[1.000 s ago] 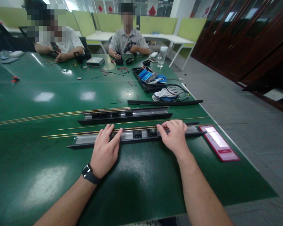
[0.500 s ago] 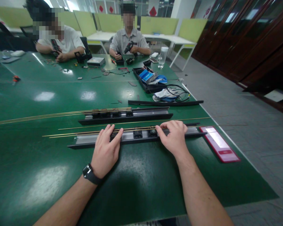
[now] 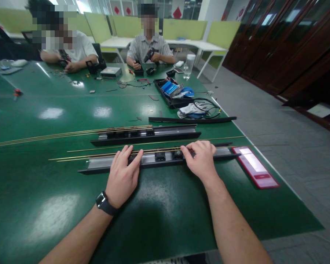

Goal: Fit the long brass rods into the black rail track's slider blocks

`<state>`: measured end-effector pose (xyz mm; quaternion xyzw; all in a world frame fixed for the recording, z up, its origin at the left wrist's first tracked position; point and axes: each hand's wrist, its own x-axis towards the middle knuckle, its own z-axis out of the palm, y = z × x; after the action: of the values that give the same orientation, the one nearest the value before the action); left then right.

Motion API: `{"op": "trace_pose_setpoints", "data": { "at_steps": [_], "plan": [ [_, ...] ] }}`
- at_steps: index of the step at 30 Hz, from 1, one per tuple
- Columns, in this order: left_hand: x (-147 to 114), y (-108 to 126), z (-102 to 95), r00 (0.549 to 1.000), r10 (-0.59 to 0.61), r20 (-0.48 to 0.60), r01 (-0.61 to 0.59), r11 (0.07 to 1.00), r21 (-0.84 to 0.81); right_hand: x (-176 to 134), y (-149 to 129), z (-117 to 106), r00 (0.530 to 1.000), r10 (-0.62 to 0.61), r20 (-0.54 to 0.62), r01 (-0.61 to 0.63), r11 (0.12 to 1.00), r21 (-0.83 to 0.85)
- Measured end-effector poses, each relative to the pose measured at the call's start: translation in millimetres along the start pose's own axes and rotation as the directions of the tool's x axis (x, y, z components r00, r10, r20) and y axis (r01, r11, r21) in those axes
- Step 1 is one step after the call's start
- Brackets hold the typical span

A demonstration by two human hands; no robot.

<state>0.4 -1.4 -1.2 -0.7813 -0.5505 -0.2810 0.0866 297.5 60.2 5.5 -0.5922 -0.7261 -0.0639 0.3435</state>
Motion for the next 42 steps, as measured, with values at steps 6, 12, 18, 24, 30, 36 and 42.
{"op": "trace_pose_setpoints", "data": {
  "at_steps": [6,12,18,24,30,36,42],
  "plan": [
    [0.5,0.1,0.1,1.000,-0.006,-0.001,0.006,1.000,-0.009,1.7,4.7,-2.6,1.000,-0.002,-0.004,0.002,1.000,-0.012],
    [0.5,0.2,-0.2,1.000,-0.002,-0.001,0.002,1.000,0.000,1.7,6.9,-4.0,1.000,-0.008,-0.010,0.007,1.000,-0.020],
    [0.6,1.1,-0.8,1.000,0.003,0.000,-0.003,1.000,0.008,0.3,1.8,-1.7,1.000,0.001,-0.004,-0.001,1.000,-0.012],
    [0.8,1.4,-1.5,1.000,0.007,-0.006,-0.007,1.000,0.020,0.4,0.1,-0.1,1.000,-0.003,0.005,0.003,1.000,-0.002],
    [0.7,0.8,-1.3,1.000,0.003,-0.002,-0.003,1.000,0.008,1.6,2.0,-1.9,1.000,0.011,0.019,-0.011,1.000,0.000],
    [0.7,0.1,-0.7,1.000,0.004,0.002,-0.004,1.000,0.002,2.6,6.5,-3.8,1.000,0.009,0.010,-0.009,1.000,-0.014],
    [0.7,0.2,-1.3,1.000,-0.002,0.004,0.002,1.000,0.013,2.3,5.3,-4.6,1.000,0.022,0.012,-0.022,1.000,-0.009]
  ]
}}
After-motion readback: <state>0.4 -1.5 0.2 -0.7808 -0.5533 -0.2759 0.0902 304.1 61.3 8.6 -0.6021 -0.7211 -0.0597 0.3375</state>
